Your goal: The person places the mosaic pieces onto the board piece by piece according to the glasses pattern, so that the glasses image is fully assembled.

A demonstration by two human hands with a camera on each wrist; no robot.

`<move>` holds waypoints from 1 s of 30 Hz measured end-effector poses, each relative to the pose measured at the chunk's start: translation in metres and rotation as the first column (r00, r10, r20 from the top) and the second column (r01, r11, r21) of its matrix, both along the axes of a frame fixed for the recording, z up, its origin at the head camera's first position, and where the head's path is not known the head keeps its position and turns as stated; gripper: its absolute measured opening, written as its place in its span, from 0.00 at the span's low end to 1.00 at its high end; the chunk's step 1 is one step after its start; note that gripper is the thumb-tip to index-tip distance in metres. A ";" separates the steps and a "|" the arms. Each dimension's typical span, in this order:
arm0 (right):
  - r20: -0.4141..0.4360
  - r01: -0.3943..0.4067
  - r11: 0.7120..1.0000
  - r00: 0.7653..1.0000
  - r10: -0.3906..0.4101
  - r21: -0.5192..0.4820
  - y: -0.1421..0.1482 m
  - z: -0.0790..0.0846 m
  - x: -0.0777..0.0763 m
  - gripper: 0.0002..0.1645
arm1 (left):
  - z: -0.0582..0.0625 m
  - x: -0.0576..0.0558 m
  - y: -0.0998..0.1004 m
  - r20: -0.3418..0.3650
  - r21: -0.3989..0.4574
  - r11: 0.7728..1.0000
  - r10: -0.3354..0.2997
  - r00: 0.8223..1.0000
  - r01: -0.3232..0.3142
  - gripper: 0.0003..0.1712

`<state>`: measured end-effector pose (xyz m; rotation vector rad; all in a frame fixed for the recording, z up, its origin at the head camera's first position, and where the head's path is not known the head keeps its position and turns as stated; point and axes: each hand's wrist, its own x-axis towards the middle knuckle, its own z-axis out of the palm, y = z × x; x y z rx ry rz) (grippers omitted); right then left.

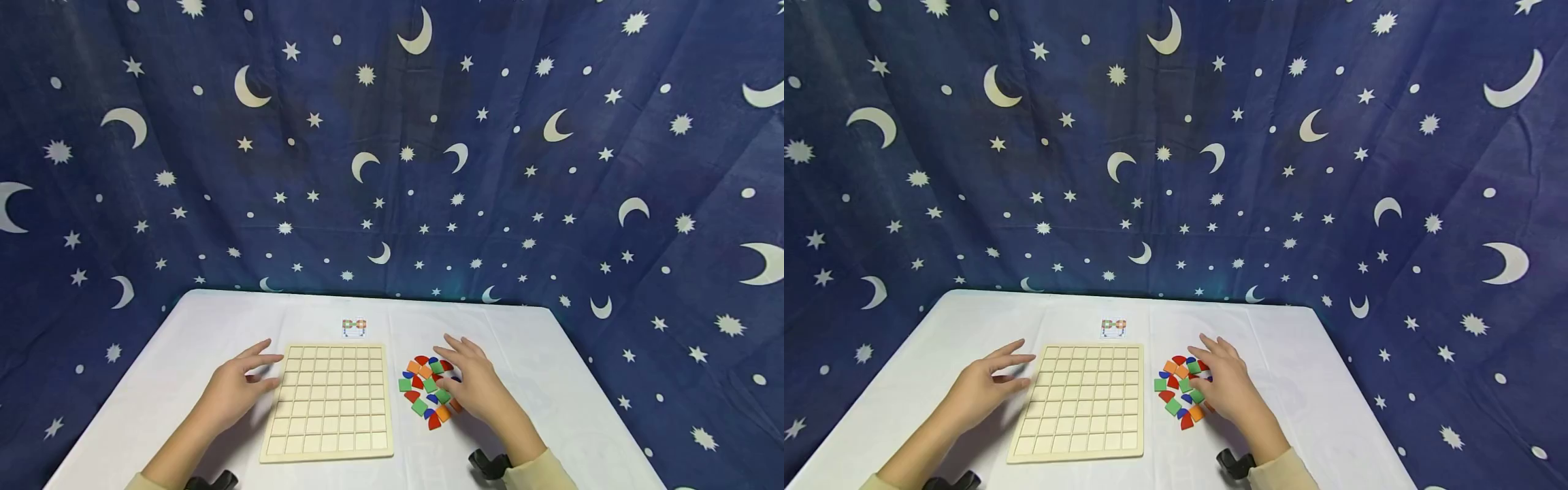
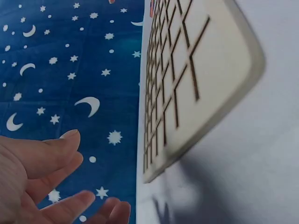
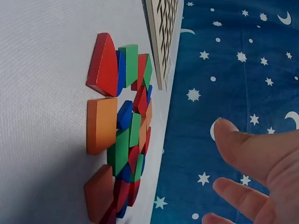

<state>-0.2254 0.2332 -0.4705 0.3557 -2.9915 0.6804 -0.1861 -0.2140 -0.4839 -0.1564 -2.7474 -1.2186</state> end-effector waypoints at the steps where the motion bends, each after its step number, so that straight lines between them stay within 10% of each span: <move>1: -0.003 -0.001 1.000 1.000 0.001 -0.010 0.000 -0.001 -0.001 0.37 | -0.001 0.000 -0.001 0.008 0.013 1.000 -0.003 1.000 0.003 0.24; 30: 0.082 0.046 0.992 0.996 -0.036 -0.120 -0.011 -0.025 -0.038 0.24 | -0.036 -0.013 -0.002 0.198 0.106 0.994 -0.020 0.980 -0.001 0.22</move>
